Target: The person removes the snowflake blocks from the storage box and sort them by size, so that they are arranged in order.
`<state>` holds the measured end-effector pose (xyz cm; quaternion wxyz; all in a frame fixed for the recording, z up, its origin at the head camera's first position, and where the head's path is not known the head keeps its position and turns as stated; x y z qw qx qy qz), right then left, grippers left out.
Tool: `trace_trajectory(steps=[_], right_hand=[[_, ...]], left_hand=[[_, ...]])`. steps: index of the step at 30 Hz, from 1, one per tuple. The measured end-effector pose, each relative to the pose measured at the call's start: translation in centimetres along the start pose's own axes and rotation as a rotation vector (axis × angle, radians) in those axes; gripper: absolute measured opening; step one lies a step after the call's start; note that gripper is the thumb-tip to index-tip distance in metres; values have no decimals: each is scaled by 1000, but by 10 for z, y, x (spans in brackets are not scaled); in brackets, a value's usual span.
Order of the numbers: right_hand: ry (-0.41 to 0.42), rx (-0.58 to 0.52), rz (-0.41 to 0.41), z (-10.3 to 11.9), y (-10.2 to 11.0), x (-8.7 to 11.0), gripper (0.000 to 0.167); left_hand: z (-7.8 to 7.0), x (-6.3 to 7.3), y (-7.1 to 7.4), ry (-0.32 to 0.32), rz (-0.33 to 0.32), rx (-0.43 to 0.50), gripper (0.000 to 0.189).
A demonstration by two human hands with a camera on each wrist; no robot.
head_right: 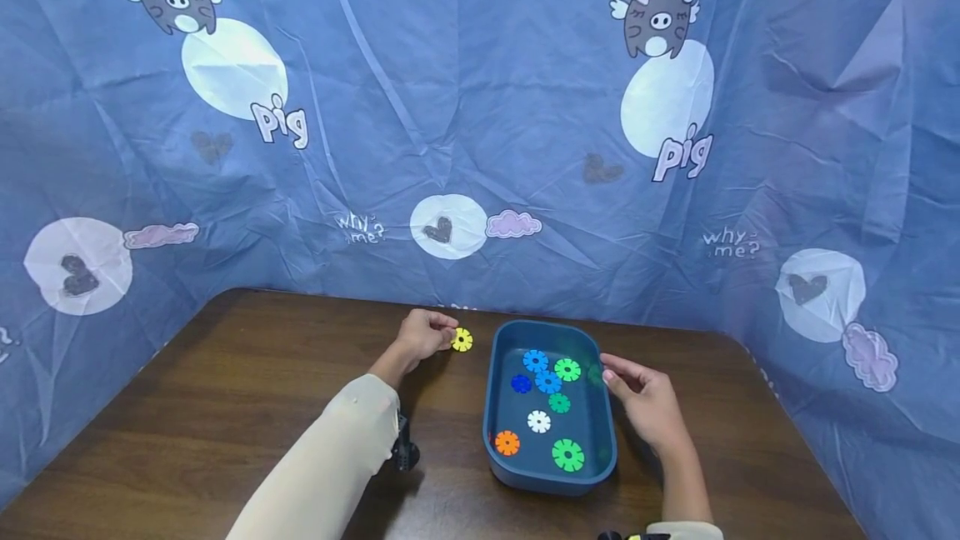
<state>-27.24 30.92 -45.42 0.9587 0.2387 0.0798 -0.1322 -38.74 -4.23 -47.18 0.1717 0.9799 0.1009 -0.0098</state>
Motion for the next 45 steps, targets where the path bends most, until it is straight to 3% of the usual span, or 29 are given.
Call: trace_trajectory(steps=[14, 22, 28, 32, 40, 45], right_hand=[[19, 6, -12, 0, 0, -1, 43], [57, 7, -13, -2, 0, 0, 42], [35, 17, -2, -1, 1, 0, 45], [25, 25, 0, -1, 1, 0, 44], [18, 57, 5, 0, 0, -2, 45], [34, 42, 4, -1, 1, -2, 43]], left_hand=[[-9, -1, 7, -3, 37, -69, 11], [-48, 5, 4, -184, 138, -107, 16], [-80, 20, -13, -265, 237, -71, 15], [-93, 32, -27, -344, 299, -96, 14], [-103, 59, -56, -485, 415, -158, 15], [-102, 77, -76, -557, 555, -225, 17]])
Point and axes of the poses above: each hand's wrist, its own x-axis away from the middle knuckle, its own y-axis out of the back of the hand, z = x × y, the point moved 2 cm from there along -x, towards the middle knuckle, and after that the axes turned 11 degrees about -z, right-handed, at the moved point
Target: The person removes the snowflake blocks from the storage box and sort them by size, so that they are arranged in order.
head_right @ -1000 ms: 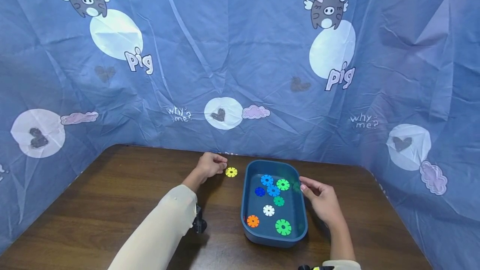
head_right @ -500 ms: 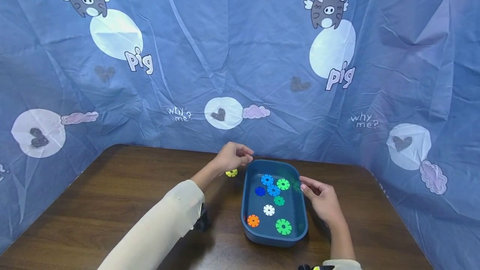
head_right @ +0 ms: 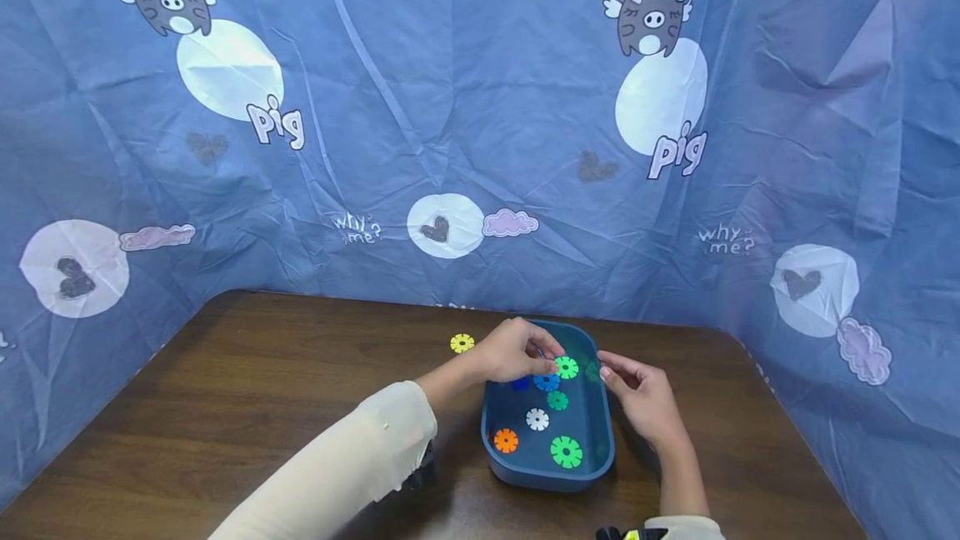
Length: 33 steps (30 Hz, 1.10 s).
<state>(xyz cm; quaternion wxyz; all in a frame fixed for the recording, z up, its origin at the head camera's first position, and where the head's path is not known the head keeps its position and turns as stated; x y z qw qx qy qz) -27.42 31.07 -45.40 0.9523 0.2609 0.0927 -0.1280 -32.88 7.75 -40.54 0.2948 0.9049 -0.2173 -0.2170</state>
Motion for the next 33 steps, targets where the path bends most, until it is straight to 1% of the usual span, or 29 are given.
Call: trace_trajectory(steps=[5, 7, 10, 13, 16, 18, 21, 22, 24, 26, 33], right_hand=[[22, -26, -7, 0, 0, 0, 40], [19, -31, -8, 0, 0, 0, 39], [18, -25, -7, 1, 0, 0, 40], [24, -18, -6, 1, 0, 0, 40], [36, -16, -9, 1, 0, 0, 40], [41, -16, -12, 0, 0, 0, 40], [46, -17, -13, 0, 0, 1, 40], [46, -20, -13, 0, 0, 1, 40], [47, -24, -14, 0, -1, 1, 39], [46, -23, -14, 0, -1, 1, 39], [39, -13, -17, 0, 0, 1, 41]], left_hand=[[-8, 4, -19, -57, 163, -61, 20], [-10, 7, -25, -66, 233, -80, 21], [-10, 10, -32, -46, 333, -106, 23], [-7, 13, -38, -4, 406, -104, 26], [-6, 15, -44, 26, 448, -98, 30], [-5, 15, -48, 25, 476, -94, 32], [-5, 15, -53, 4, 510, -110, 35], [-5, 15, -55, -15, 520, -129, 36], [-5, 15, -56, -34, 534, -160, 36], [-5, 15, -57, -44, 547, -169, 36], [-4, 16, -56, -2, 570, -131, 33]])
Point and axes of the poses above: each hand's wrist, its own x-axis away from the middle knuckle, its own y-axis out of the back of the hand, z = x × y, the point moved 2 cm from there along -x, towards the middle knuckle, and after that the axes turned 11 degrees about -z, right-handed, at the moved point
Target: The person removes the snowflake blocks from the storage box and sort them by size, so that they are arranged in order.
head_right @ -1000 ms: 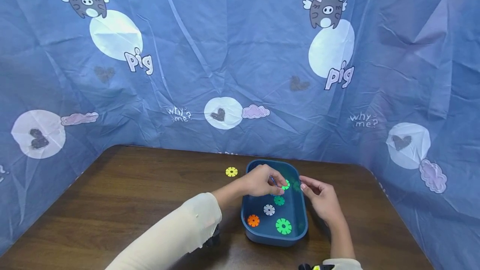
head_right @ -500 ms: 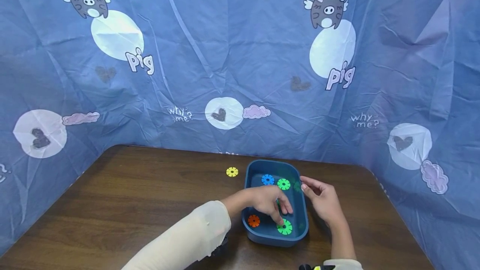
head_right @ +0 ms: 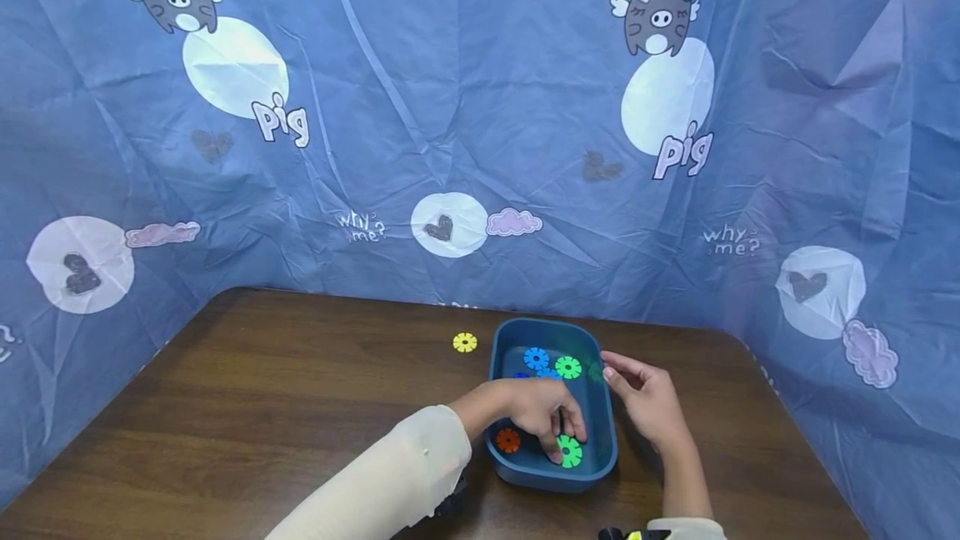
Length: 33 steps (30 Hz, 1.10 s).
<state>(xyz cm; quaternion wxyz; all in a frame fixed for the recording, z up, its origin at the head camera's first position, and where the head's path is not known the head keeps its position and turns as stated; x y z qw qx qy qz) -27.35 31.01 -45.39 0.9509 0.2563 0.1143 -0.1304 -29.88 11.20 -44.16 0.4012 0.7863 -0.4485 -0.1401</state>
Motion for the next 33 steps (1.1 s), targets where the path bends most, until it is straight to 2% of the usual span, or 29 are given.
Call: trace_trajectory(steps=[4, 11, 18, 24, 33], right_hand=[[-14, -3, 5, 1, 0, 0, 41], [-46, -5, 16, 3, 0, 0, 42], [-29, 7, 2, 3, 0, 0, 40], [-16, 15, 3, 2, 0, -1, 39], [-53, 42, 4, 1, -2, -1, 41]], left_hand=[[1, 0, 2, 10, -18, -16, 31], [0, 2, 11, 53, -104, -40, 18], [0, 3, 24, -1, -119, -1, 10], [2, 5, 44, -12, -192, 67, 13], [10, 19, 82, 20, -380, 189, 17]])
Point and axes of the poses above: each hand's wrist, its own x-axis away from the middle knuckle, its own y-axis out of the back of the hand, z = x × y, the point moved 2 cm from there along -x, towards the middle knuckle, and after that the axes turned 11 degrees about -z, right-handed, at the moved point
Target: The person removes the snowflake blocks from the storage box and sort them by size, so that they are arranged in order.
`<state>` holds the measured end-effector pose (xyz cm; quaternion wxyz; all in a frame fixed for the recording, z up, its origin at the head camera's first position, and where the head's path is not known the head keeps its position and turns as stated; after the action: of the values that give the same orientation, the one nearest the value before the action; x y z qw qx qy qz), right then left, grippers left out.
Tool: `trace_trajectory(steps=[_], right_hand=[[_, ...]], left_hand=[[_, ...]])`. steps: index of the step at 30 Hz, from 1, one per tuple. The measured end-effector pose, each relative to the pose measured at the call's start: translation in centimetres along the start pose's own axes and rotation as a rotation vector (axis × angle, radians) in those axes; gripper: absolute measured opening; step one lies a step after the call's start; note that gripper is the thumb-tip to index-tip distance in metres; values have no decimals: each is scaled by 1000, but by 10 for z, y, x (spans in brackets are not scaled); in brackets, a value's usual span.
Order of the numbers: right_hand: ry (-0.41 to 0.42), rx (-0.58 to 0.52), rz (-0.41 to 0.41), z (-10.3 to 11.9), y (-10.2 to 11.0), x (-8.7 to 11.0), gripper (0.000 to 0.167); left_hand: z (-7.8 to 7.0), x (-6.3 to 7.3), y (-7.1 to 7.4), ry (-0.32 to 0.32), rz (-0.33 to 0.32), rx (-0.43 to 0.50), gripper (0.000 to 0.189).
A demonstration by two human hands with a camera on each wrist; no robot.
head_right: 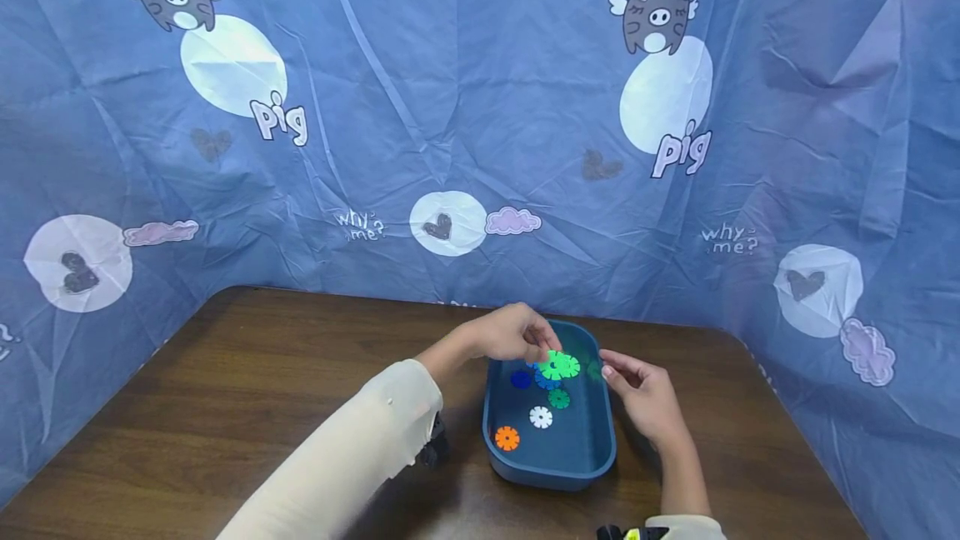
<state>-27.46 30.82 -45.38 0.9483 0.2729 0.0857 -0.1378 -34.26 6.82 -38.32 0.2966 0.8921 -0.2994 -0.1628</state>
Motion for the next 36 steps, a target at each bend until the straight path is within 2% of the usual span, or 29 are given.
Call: trace_trajectory(steps=[6, 10, 14, 17, 23, 29, 32, 36], right_hand=[[-20, 9, 2, -1, 0, 0, 40], [-21, 7, -1, -1, 1, 0, 40], [-19, 12, -1, 0, 1, 0, 39], [-18, 15, 0, 0, 1, 1, 40], [-15, 9, 3, 0, 0, 1, 41], [-15, -2, 6, 1, 1, 2, 42], [-16, -10, 5, 2, 1, 2, 43], [-9, -10, -3, 2, 1, 2, 43]], left_hand=[[13, 3, 30, 45, -153, 71, 17], [28, 10, 50, 112, -262, 99, 18], [49, 18, 64, 178, -368, 147, 19], [67, 25, 72, 216, -431, 147, 18], [103, 45, 81, 338, -511, 144, 20], [136, 64, 82, 470, -565, 158, 16], [146, 71, 81, 524, -572, 165, 15], [149, 74, 80, 537, -564, 181, 15]])
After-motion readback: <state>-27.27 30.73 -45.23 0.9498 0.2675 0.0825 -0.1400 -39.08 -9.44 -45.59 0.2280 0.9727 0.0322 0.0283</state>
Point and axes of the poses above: each hand's wrist, its own x-axis away from the middle knuckle, its own y-axis out of the back of the hand, z = x × y, the point moved 2 cm from there along -x, towards the middle knuckle, and after that the axes turned 11 degrees about -z, right-handed, at the moved point
